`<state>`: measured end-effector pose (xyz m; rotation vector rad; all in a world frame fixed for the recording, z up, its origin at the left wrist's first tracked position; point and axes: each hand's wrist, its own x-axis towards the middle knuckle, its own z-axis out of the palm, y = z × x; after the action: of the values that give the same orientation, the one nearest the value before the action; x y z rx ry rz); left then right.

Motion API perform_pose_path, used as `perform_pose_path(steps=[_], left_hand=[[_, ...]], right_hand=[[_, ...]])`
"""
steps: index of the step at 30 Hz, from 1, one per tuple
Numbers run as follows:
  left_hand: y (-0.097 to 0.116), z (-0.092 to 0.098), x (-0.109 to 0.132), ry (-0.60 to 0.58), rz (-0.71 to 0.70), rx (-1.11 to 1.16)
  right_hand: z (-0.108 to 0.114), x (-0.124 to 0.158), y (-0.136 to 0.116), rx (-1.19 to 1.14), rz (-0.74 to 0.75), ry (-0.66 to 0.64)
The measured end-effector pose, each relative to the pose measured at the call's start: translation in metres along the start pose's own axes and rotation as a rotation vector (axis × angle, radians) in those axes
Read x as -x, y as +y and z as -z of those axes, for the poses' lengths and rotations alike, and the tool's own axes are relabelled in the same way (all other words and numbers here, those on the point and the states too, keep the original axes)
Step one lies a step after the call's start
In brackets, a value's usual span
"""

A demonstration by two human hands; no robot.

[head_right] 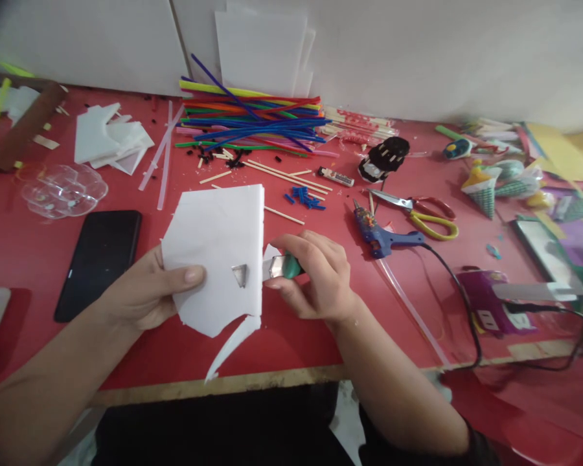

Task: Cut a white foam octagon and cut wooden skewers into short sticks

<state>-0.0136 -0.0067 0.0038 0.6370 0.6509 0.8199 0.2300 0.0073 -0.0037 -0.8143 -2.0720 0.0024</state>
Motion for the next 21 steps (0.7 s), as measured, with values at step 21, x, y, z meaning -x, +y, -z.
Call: perform_pose_path(steps=[21], left_hand=[[-0.012,-0.005,-0.006,0.042,0.056,-0.069]], right_hand=[[0.002,0.002,-0.002,0.007,-0.062,0.031]])
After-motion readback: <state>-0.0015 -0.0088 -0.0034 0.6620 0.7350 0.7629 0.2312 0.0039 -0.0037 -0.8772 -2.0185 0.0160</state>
